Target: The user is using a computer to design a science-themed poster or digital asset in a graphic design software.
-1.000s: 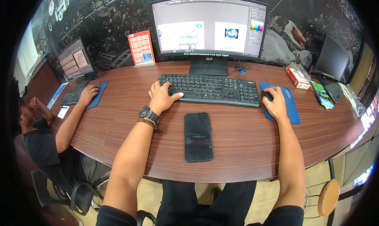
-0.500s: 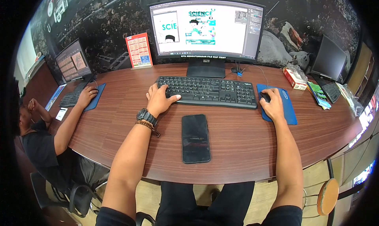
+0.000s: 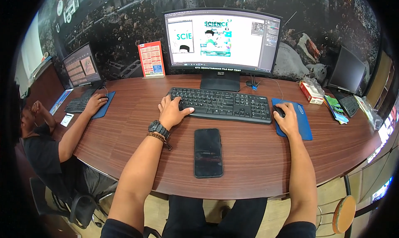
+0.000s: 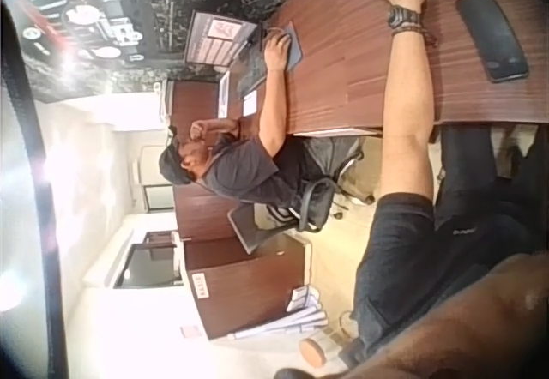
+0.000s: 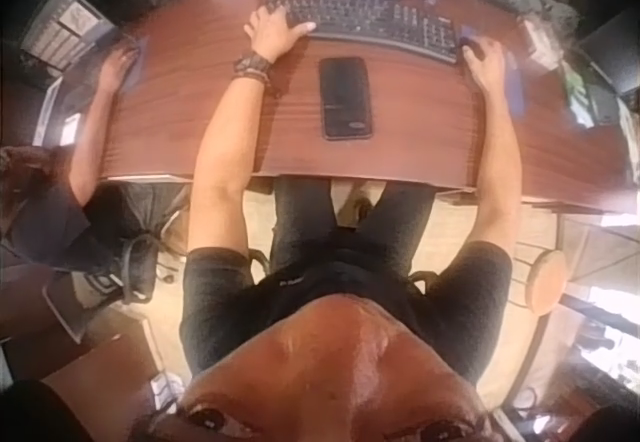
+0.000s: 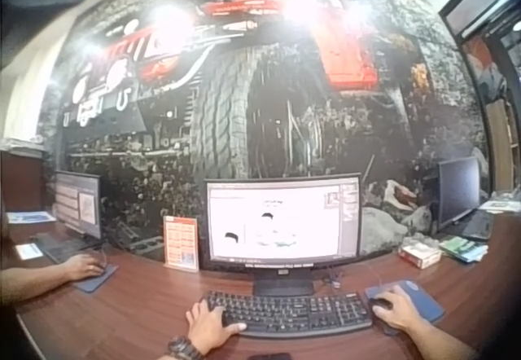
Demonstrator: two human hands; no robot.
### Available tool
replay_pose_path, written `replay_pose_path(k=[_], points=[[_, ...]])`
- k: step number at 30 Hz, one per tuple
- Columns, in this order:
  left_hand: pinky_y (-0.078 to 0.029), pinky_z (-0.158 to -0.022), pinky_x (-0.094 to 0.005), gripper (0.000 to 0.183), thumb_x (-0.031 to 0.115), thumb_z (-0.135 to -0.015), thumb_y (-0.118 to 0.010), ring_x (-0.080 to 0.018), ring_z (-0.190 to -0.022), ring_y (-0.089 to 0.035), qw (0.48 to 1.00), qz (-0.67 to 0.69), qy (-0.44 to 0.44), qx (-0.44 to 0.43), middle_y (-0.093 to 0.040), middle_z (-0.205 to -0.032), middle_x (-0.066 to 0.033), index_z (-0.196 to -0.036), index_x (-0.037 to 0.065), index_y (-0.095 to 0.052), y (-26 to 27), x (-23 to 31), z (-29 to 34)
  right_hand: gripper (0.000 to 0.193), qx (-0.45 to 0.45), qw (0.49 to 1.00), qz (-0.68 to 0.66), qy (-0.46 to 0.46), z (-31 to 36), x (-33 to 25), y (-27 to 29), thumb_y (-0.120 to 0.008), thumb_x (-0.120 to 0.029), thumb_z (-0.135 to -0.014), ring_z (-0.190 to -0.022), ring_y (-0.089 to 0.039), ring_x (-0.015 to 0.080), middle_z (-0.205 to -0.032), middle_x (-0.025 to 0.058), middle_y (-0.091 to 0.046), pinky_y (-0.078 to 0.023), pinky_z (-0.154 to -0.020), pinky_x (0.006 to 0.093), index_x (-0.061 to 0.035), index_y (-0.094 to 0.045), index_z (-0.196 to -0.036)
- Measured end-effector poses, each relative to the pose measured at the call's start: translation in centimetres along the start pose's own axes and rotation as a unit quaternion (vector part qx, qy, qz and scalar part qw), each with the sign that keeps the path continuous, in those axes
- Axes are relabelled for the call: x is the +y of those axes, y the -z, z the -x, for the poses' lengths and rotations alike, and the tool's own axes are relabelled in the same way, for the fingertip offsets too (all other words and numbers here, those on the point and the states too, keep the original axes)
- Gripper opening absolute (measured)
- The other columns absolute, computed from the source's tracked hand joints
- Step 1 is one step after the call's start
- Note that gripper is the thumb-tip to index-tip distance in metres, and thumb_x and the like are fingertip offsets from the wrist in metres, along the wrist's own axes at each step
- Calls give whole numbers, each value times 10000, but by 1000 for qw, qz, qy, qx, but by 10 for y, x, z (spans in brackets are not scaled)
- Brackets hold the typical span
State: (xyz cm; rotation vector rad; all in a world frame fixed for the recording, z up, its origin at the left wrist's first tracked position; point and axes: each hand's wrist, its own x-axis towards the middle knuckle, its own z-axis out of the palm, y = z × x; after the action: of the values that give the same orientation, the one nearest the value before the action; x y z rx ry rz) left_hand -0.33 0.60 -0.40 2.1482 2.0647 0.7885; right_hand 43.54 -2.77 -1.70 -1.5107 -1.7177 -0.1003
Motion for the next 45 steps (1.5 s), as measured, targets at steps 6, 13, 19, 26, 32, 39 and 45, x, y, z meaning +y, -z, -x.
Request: replay_pose_path(k=[6, 13, 19, 26, 32, 39, 45], points=[[-162, -1131, -671, 710, 594, -815, -732, -474, -1422, -256, 999, -2, -35, 11, -356, -1493, -314, -1312, 95, -644, 1, -1, 0, 322, -3, 1000, -5, -7, 0, -3, 1, -692, -180, -826, -1098, -602, 357, -1155, 160, -606, -486, -957, 417, -35, -694, -1114], [-76, -1131, -705, 654, 619, -843, -682, -510, -1460, -155, 1000, -7, -27, -6, -279, -1547, -334, -1279, 132, -674, 1, 7, 1, 325, 0, 1000, -9, 2, 1, 0, 0, -688, -173, -827, -1100, -598, 363, -1159, 161, -603, -487, -955, 421, -29, -686, -1118], [-136, -1133, -681, 646, 574, -830, -728, -487, -1450, -192, 1000, 4, -28, 13, -305, -1518, -337, -1299, 134, -661, -2, 6, 2, 322, 3, 1000, -9, -10, 1, -3, 1, -687, -172, -826, -1098, -598, 365, -1163, 163, -598, -488, -952, 424, -28, -686, -1114], [-161, -1135, -663, 669, 558, -828, -737, -475, -1438, -221, 999, 1, -31, 10, -340, -1490, -335, -1306, 98, -651, -1, 7, 4, 325, 1, 1000, -8, -9, 1, -2, 1, -686, -177, -829, -1094, -600, 359, -1161, 157, -597, -489, -949, 420, -29, -685, -1118], [-251, -1144, -584, 670, 522, -800, -782, -475, -1420, -272, 998, -5, -49, 28, -355, -1479, -336, -1284, 75, -657, 0, 6, 2, 323, 1, 1000, -10, -9, 1, -1, 1, -684, -181, -832, -1098, -600, 353, -1165, 153, -596, -488, -952, 417, -34, -687, -1120], [-301, -1141, -549, 505, 456, -766, -828, -473, -1402, -348, 997, 42, -67, 19, -401, -1473, -341, -1131, 114, -753, 7, 2, -1, 322, 4, 1000, -11, -15, 1, -1, 0, -683, -181, -828, -1098, -603, 352, -1161, 150, -600, -489, -954, 418, -44, -694, -1119], [-326, -1134, -538, 453, 454, -789, -809, -477, -1379, -388, 996, 51, -69, 28, -418, -1463, -344, -1091, 117, -776, 8, 3, 0, 327, 6, 1000, -13, -11, 1, 1, 0, -683, -186, -825, -1094, -608, 360, -1159, 159, -605, -491, -952, 421, -41, -694, -1118]])
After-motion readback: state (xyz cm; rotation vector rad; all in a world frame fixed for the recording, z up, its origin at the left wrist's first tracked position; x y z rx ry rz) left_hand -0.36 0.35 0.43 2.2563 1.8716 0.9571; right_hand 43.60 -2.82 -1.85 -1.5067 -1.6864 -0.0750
